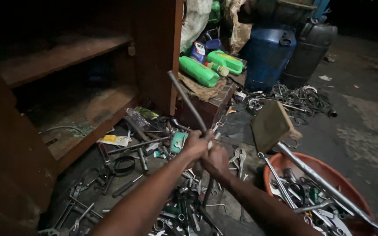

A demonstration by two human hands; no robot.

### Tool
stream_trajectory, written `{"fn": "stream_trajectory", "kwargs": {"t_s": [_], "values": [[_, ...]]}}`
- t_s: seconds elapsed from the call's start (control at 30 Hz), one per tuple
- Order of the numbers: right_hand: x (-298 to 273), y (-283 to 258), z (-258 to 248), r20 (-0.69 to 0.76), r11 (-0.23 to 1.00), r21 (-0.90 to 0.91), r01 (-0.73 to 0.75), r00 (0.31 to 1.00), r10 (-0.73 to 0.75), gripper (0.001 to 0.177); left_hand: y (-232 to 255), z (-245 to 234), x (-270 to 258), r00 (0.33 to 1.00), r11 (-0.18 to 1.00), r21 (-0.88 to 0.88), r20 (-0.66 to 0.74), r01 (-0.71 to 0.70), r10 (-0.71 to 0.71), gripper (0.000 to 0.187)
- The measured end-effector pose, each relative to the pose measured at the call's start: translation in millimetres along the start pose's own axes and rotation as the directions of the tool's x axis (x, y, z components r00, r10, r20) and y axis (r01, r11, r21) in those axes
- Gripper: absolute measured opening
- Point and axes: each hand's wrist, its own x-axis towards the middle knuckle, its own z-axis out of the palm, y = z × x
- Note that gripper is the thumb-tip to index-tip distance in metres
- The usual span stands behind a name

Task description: The person sits on the floor and wipes various metal tools, including wrenches and sockets, with a cloth. They pick up each tool from a pile, clean it, and place it into a red plastic basin.

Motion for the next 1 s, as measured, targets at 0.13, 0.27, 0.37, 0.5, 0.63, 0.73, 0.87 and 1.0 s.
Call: {"fn": "stream_trajectory", "kwargs": {"t_s": [0.13,0.27,0.37,0.5,0.63,0.73,0.87,1.0], "values": [[0.8,-20.8,3.2,0.119,0.995,0.011,0.095,0.988,-0.096,0.042,-27.7,18.9,29.4,0.944,0.992,0.104,-0.313,-0.072,0.101,0.04],[5.4,-50.3,-13.9,0.354,0.99,-0.143,0.014,0.934,0.038,0.039,-45.2,-8.6,46.2,0.955,0.991,0.134,-0.293,0.003,0.037,0.051],[-3.1,-55.5,-17.1,0.295,0.973,-0.224,0.055,0.955,0.014,0.04,-35.7,-45.3,56.7,0.962,0.941,-0.333,-0.271,-0.067,-0.027,0.044],[-7.9,-42.2,-33.3,0.355,0.93,-0.312,0.196,0.932,-0.077,0.045,-22.3,-118.0,64.2,0.93,0.661,-0.75,-0.245,-0.002,-0.275,0.031],[-14.0,-30.0,-47.3,0.461,0.908,-0.41,0.092,0.879,0.119,0.056,-38.0,-157.7,78.5,0.944,0.606,-0.794,-0.231,-0.043,-0.236,0.012],[-17.3,19.9,-62.5,0.489,0.835,-0.546,0.073,0.837,0.247,0.063,-51.3,-192.3,87.4,0.939,0.513,-0.856,-0.225,-0.063,-0.26,0.02],[-6.3,107.9,-58.7,0.485,0.839,-0.49,0.239,0.874,0.034,0.035,-49.1,-215.8,77.1,0.911,0.419,-0.905,-0.229,-0.07,-0.343,0.02],[-15.1,182.6,-64.5,0.475,0.808,-0.558,0.189,0.871,0.125,0.033,-30.4,-222.3,60.7,0.867,0.428,-0.892,-0.325,-0.147,-0.379,0.047]]}}
